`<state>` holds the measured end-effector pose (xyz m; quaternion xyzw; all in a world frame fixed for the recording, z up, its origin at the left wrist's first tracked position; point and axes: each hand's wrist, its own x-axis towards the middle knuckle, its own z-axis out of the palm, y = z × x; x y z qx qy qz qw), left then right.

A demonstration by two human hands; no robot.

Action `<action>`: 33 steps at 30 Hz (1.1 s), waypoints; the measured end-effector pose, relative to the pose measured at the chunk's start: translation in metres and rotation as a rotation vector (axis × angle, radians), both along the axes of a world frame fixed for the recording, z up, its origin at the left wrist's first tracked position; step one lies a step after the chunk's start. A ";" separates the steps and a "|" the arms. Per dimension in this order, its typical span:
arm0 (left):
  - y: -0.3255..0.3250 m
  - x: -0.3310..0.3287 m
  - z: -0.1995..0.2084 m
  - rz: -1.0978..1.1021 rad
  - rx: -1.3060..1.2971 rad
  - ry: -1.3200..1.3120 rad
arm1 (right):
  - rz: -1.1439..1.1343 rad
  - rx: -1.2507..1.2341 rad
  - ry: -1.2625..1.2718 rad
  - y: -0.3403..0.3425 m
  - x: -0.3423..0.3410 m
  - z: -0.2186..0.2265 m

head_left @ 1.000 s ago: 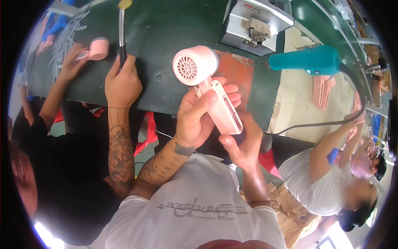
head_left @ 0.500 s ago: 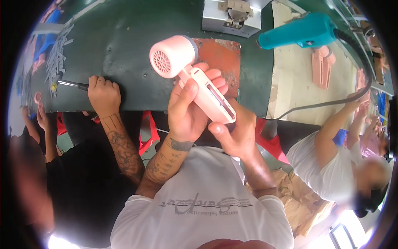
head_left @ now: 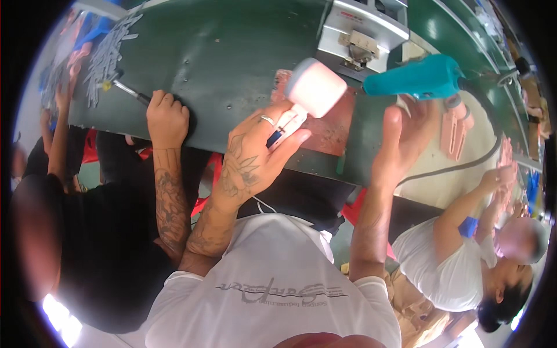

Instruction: Assemble small pink plastic handheld fans using an electric screwdriver on an assembly line.

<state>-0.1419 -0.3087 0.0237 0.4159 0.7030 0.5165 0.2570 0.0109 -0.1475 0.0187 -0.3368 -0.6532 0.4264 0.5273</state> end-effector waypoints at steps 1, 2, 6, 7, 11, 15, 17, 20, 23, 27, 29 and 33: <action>0.003 -0.002 0.000 0.041 0.057 0.302 | 0.081 -0.005 0.071 0.011 -0.006 0.000; 0.006 -0.004 0.004 0.057 0.044 0.396 | 0.122 -0.017 0.068 0.018 -0.010 0.000; 0.007 -0.001 0.000 0.076 -0.004 0.504 | 0.170 -0.264 0.046 0.023 -0.007 -0.001; 0.009 -0.001 -0.002 0.050 0.001 0.505 | 0.153 -0.229 0.079 0.023 -0.001 -0.006; 0.019 0.000 0.004 -0.129 -0.015 0.593 | 0.063 -0.147 0.148 0.018 0.029 -0.004; 0.044 0.008 0.002 -0.231 0.072 0.624 | 0.018 -0.155 0.130 0.022 0.067 0.005; 0.051 0.006 -0.002 -0.365 0.031 0.612 | 0.002 -0.134 0.172 0.020 0.075 0.012; 0.067 -0.003 -0.015 -0.435 0.119 0.543 | 0.081 -0.137 0.143 0.016 0.089 0.030; 0.075 -0.002 -0.024 -0.379 0.215 0.643 | 0.121 -0.094 0.295 0.014 0.079 0.052; 0.075 -0.003 -0.026 -0.339 0.257 0.667 | 0.119 0.013 0.228 0.027 0.023 0.066; 0.063 0.000 -0.025 -0.292 0.289 0.702 | 0.073 0.074 0.118 0.036 -0.012 0.068; 0.060 -0.001 -0.031 -0.292 0.248 0.610 | 0.226 0.168 0.134 0.059 -0.055 0.057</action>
